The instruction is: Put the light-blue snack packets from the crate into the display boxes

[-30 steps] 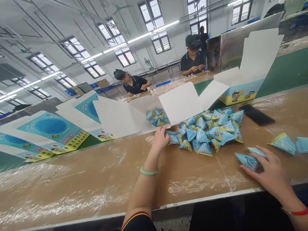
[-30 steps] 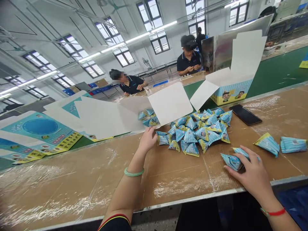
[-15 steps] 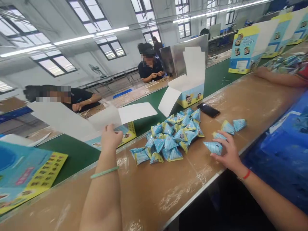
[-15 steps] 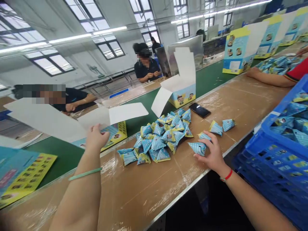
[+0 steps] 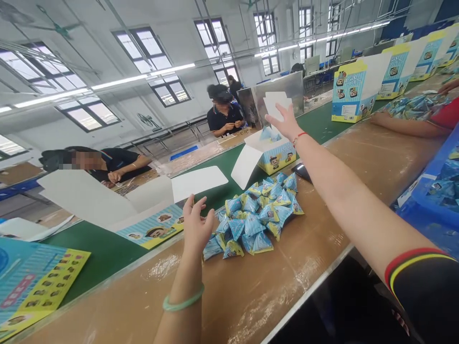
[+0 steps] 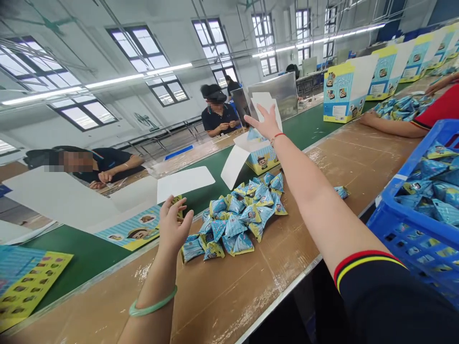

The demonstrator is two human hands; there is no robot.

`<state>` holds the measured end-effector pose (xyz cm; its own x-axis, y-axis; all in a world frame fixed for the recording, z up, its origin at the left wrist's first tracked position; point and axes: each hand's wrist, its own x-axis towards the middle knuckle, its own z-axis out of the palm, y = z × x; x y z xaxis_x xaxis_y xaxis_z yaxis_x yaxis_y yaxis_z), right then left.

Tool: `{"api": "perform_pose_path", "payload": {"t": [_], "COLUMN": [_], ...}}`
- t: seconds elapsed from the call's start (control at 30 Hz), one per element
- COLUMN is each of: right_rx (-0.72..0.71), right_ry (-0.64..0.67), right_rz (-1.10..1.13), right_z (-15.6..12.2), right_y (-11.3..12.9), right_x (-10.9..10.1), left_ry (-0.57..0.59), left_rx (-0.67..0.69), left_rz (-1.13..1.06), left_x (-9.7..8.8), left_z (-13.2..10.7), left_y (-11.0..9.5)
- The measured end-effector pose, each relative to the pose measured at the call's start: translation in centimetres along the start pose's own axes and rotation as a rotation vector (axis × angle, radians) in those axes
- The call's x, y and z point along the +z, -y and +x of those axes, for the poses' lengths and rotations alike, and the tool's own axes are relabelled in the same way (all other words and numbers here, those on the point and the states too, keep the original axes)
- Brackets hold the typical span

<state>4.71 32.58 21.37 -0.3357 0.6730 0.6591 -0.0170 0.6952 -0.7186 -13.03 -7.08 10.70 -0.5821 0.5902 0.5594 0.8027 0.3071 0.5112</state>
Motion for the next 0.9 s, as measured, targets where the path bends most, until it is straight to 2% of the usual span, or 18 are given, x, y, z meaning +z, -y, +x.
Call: {"api": "perform_pose_path", "payload": {"t": [0.1, 0.17, 0.27, 0.33, 0.4, 0.47, 0.53, 0.6, 0.7, 0.77, 0.83, 0.9], "right_rx": [0.065, 0.054, 0.037, 0.057, 0.083, 0.117, 0.202, 0.281, 0.279, 0.256, 0.249, 0.246], "right_ry": [0.007, -0.023, -0.019, 0.007, -0.009, -0.067, -0.097, -0.065, -0.023, -0.057, -0.095, -0.105], "right_rz": [-0.002, -0.024, -0.071, -0.148, -0.301, -0.511, -0.685, -0.757, -0.753, -0.752, -0.761, -0.768], "right_z": [-2.5, -5.0, -9.8, -14.1, -19.0, -24.1, -28.3, -31.1, -32.5, -32.3, -32.0, -31.7], "right_y": [-0.3, -0.2, -0.2, -0.4, -0.9, -1.8, -3.3, -5.0, -7.1, -7.9, -8.0, -7.7], "right_x": [-1.8, -3.5, -6.9, -9.6, -12.0, -13.9, -14.9, -15.2, -15.0, -14.9, -14.9, -14.9], "left_ry": [-0.032, -0.031, -0.018, 0.033, 0.154, 0.348, 0.572, 0.723, 0.766, 0.766, 0.773, 0.747], "left_rx": [0.073, 0.116, 0.241, 0.367, 0.488, 0.557, 0.555, 0.505, 0.472, 0.524, 0.604, 0.648], "left_rz": [-0.044, -0.072, -0.115, -0.150, -0.223, -0.358, -0.531, -0.686, -0.896, -1.049, -1.172, -1.218], "left_x": [-0.5, -0.7, -0.6, -0.3, 0.2, 0.8, 1.4, 1.8, 1.4, 0.6, -0.5, -1.8], "left_z": [-1.0, -1.7, -3.4, -5.0, -7.0, -9.1, -10.9, -12.0, -12.5, -12.2, -11.9, -11.9], "left_y": [-1.1, -2.0, -4.0, -5.6, -7.5, -9.4, -11.4, -13.3, -16.1, -17.9, -19.3, -20.0]}}
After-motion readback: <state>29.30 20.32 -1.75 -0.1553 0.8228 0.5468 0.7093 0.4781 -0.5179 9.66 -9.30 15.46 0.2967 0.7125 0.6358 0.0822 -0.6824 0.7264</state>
